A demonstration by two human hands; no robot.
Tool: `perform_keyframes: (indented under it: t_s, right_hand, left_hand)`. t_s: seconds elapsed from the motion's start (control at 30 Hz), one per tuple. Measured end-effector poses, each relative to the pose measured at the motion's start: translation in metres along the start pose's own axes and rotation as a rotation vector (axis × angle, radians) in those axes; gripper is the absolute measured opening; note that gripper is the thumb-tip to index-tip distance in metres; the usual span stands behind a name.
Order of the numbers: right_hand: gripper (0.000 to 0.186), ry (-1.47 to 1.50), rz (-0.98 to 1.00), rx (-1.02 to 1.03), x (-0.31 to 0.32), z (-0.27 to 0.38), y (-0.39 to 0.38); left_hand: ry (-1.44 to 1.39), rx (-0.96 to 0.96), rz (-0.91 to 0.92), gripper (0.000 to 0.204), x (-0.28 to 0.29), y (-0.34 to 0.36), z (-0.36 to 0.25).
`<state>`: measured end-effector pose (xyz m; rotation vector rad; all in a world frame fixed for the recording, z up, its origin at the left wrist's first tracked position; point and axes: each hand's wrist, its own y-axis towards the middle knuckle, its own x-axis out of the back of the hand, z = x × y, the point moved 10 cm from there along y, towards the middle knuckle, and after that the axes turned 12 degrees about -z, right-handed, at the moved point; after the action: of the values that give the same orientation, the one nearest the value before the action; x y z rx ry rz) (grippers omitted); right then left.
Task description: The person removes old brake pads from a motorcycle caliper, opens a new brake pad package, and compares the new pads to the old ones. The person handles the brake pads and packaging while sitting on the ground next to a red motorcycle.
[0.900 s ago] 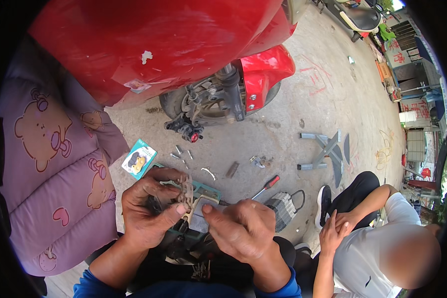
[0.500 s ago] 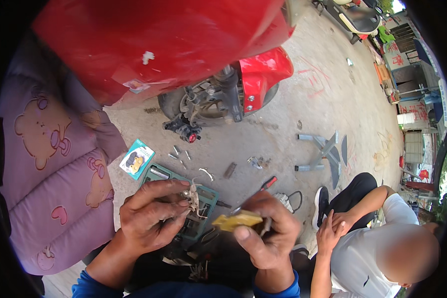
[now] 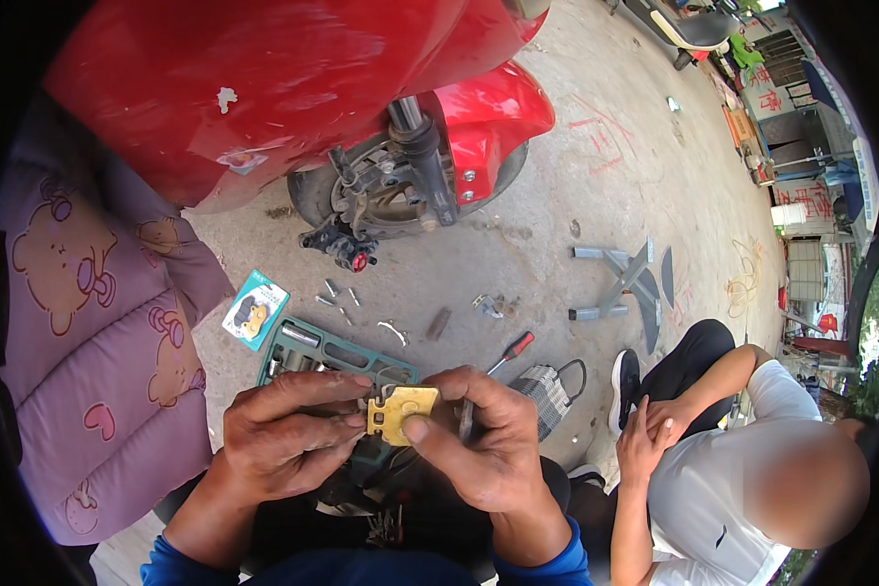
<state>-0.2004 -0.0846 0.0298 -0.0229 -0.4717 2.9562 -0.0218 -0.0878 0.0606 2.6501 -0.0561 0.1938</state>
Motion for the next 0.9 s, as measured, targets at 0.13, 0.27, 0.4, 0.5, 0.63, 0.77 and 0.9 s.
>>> perform_keyframes:
  t_s: [0.13, 0.27, 0.4, 0.5, 0.63, 0.77, 0.9]
  right_hand:
    - [0.02, -0.016, 0.032, 0.037, -0.002, 0.0, 0.002]
    - [0.02, 0.044, 0.073, 0.079, -0.006, 0.003, 0.002]
    - [0.021, 0.106, 0.091, 0.116, -0.007, 0.008, 0.001]
    - [0.023, 0.084, 0.115, 0.219, -0.01, 0.017, 0.0]
    - [0.025, -0.029, 0.16, 0.404, -0.014, 0.031, -0.001]
    - [0.025, -0.154, 0.172, 0.591, -0.019, 0.041, -0.004]
    - [0.027, -0.286, 0.099, 0.726, -0.021, 0.046, -0.012]
  left_hand:
    - [-0.033, 0.005, -0.017, 0.02, 0.002, 0.0, 0.001]
    - [-0.059, 0.052, -0.033, 0.025, 0.003, 0.001, 0.002]
    - [-0.176, 0.167, -0.069, 0.038, 0.005, 0.001, 0.009]
    - [-0.322, 0.201, -0.064, 0.039, 0.005, 0.002, 0.012]
    - [-0.49, 0.326, -0.052, 0.036, 0.002, -0.003, 0.02]
    - [-0.601, 0.443, -0.085, 0.027, 0.001, -0.01, 0.027]
    - [-0.519, 0.307, -0.104, 0.023, 0.006, -0.005, 0.022]
